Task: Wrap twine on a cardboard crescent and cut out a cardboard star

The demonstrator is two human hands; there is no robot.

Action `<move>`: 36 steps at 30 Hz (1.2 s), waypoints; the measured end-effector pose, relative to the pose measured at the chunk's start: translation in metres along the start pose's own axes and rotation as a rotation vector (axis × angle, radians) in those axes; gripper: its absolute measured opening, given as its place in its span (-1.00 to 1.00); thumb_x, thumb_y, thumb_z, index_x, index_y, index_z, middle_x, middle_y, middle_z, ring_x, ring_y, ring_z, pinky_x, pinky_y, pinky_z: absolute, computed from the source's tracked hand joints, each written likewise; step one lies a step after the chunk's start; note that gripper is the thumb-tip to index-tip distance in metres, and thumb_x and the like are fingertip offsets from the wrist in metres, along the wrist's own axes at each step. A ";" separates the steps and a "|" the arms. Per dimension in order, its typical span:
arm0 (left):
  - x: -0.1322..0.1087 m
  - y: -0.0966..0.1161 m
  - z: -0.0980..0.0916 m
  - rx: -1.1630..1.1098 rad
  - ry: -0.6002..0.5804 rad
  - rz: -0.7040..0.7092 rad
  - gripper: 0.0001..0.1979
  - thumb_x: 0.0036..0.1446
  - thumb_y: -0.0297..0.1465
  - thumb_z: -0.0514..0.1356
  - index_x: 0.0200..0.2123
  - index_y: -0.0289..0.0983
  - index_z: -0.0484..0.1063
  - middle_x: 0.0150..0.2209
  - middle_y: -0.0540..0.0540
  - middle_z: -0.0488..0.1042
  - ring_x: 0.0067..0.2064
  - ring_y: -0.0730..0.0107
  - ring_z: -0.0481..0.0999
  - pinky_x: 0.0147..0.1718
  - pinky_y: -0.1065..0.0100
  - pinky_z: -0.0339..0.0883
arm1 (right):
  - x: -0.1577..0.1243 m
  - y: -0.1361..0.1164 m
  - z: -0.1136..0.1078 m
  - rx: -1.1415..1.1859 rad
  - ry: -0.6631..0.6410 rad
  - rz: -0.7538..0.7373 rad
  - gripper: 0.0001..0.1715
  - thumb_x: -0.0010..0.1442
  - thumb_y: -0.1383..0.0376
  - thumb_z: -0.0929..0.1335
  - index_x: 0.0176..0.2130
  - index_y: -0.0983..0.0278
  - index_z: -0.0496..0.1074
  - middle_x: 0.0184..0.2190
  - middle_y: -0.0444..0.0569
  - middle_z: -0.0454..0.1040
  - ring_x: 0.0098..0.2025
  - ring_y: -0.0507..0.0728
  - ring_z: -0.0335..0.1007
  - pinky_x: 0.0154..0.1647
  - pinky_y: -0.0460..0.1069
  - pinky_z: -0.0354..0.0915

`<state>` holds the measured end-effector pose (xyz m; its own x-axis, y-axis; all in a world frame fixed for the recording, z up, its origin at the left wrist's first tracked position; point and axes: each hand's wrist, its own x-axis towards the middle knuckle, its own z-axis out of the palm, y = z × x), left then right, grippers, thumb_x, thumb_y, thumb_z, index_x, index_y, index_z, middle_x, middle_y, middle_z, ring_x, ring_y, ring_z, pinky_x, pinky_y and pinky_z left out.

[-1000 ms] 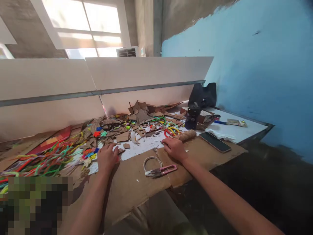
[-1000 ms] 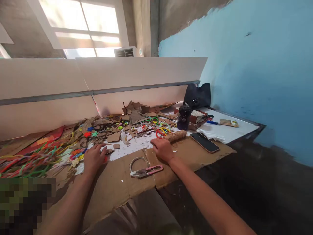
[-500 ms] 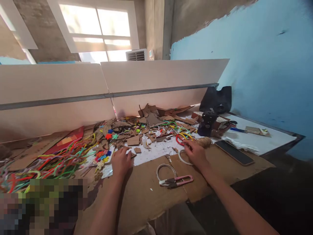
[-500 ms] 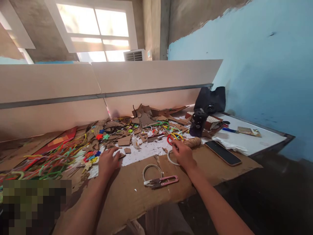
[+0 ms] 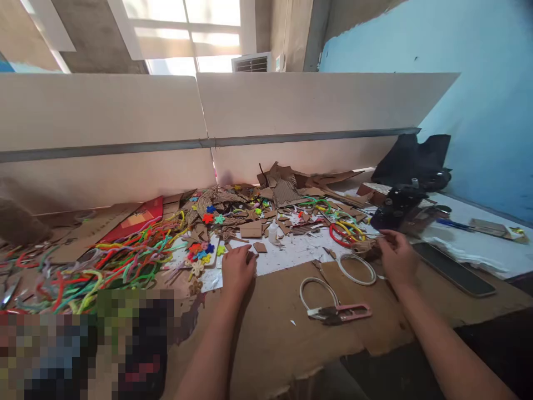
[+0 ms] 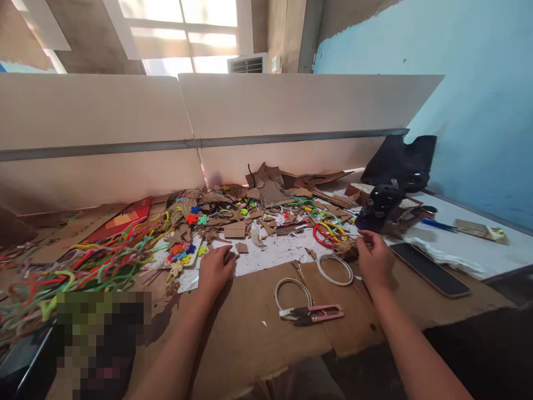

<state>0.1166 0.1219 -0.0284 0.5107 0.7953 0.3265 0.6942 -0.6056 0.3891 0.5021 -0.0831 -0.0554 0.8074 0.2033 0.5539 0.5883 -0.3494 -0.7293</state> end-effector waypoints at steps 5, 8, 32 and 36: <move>-0.001 0.004 0.002 -0.038 -0.019 0.019 -0.64 0.18 -0.45 0.29 0.07 -0.21 0.56 0.01 -0.19 0.66 0.08 0.02 0.59 0.08 0.07 0.34 | 0.002 -0.002 -0.001 -0.035 0.064 0.051 -0.50 0.05 0.06 0.33 -0.14 0.30 0.58 -0.30 0.13 0.59 -0.37 0.23 0.41 -0.29 0.09 0.30; -0.001 0.007 0.004 -0.057 -0.011 0.047 -0.68 0.20 -0.41 0.30 0.04 -0.19 0.57 0.00 -0.19 0.66 0.07 0.01 0.59 0.08 0.06 0.33 | 0.001 0.000 -0.002 -0.043 0.118 0.058 -0.51 0.05 0.10 0.32 -0.13 0.31 0.58 -0.28 0.13 0.58 -0.33 0.23 0.41 -0.22 0.09 0.30; 0.012 -0.021 -0.003 -0.126 0.278 0.059 -0.71 0.19 -0.24 0.16 -0.10 -0.17 0.58 -0.12 -0.17 0.61 -0.08 0.07 0.60 -0.07 0.16 0.44 | -0.002 -0.019 -0.012 0.210 0.049 -0.016 -0.55 0.30 0.10 0.26 0.01 0.33 0.46 -0.23 0.07 0.54 -0.40 0.14 0.36 -0.32 0.03 0.31; 0.011 -0.017 -0.005 -0.136 0.250 0.043 -0.74 0.20 -0.22 0.16 -0.19 -0.18 0.58 -0.15 -0.17 0.63 -0.07 0.05 0.59 -0.03 0.13 0.42 | -0.012 -0.035 -0.013 0.194 -0.035 -0.108 -0.61 0.31 0.14 0.26 -0.03 0.31 0.48 -0.14 0.13 0.55 -0.28 0.19 0.42 -0.19 0.07 0.34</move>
<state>0.1078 0.1406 -0.0275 0.3861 0.7472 0.5410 0.5916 -0.6505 0.4763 0.4718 -0.0849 -0.0316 0.7380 0.2633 0.6213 0.6666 -0.1419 -0.7318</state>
